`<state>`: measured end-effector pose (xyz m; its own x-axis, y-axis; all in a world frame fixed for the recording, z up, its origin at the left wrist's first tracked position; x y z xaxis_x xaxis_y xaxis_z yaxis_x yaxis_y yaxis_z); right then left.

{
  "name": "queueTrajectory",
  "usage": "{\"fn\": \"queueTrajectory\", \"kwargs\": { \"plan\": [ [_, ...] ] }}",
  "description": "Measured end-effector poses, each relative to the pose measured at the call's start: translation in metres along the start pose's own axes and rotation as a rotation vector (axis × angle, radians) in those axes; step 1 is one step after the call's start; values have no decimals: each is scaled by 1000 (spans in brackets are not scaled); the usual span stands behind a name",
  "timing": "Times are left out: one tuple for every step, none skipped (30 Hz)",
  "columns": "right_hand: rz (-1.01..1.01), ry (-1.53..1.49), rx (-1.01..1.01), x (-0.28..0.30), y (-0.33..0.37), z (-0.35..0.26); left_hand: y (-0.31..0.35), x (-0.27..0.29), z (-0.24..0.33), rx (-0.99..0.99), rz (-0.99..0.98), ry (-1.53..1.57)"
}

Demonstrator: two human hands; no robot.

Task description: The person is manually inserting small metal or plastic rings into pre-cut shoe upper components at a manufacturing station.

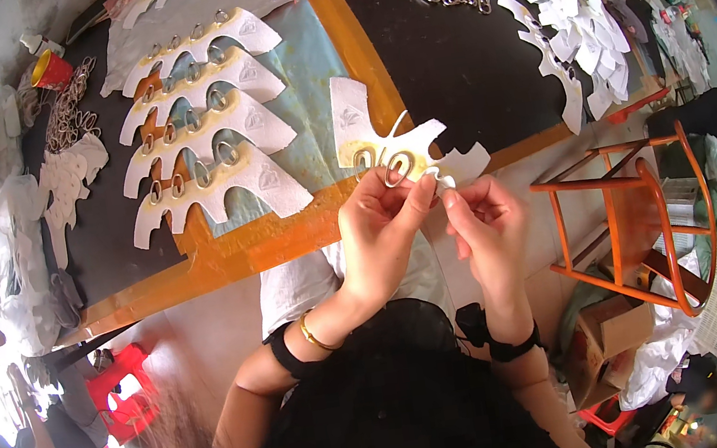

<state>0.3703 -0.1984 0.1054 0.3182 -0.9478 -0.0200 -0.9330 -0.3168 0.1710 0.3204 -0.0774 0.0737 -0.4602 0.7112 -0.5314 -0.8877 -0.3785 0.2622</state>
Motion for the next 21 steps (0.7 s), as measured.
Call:
{"fn": "queueTrajectory", "kwargs": {
  "plan": [
    [1,-1,1,-1,-1,2,0,2,0,-20,10,-3],
    [9,-31,-14,-2,-2,6,0,2,-2,-20,8,-4],
    [15,-59,-29,-2,-2,9,1,3,-1,-31,13,-22],
    [15,-59,-30,-1,-3,12,1,3,-1,-42,19,-40],
    [27,-59,-10,0,-3,13,1,1,-1,-42,20,-40],
    [41,-58,9,2,-3,12,1,-1,-1,-47,41,-45],
    [41,-58,7,2,-3,13,1,-1,0,-51,62,-49],
    [45,-83,-20,3,-4,16,1,-2,2,-49,63,-49],
    [47,-109,-48,2,-4,18,1,-3,6,-69,62,-96],
    [46,-109,-51,2,-3,20,2,-4,8,-87,61,-143],
    [48,-150,-62,2,-2,24,3,-2,6,-84,64,-143],
    [53,-191,-69,1,-2,27,3,0,1,-58,57,-158],
    [56,-191,-72,0,-5,27,2,1,-2,-31,50,-172],
    [54,-217,-76,-1,-8,24,-1,0,-4,-25,48,-173],
    [58,-241,-87,-1,-8,23,-2,-1,3,-68,75,-146],
    [70,-239,-98,0,-7,24,-2,-2,8,-110,101,-119],
    [33,-268,-117,-4,-6,26,2,2,9,-114,114,-166],
    [-9,-297,-130,-7,-7,26,2,1,9,-104,111,-164],
    [-21,-300,-140,-8,-7,25,2,-1,10,-111,109,-127],
    [-12,-298,-145,-7,-8,24,1,-2,12,-117,108,-89],
    [-6,-311,-151,-9,-10,23,1,0,11,-113,106,-98]
  ]
}}
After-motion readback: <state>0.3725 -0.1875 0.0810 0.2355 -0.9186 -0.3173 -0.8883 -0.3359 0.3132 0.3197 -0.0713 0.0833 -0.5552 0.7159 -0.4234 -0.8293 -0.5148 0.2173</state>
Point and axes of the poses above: each hand's wrist, its own y-axis away from the middle knuckle, its own x-axis out of the back of the hand, z = x × y, the point moved 8 cm from there along -y, towards the middle knuckle, and after that the axes turned 5 degrees about x, right-handed, at the moved point
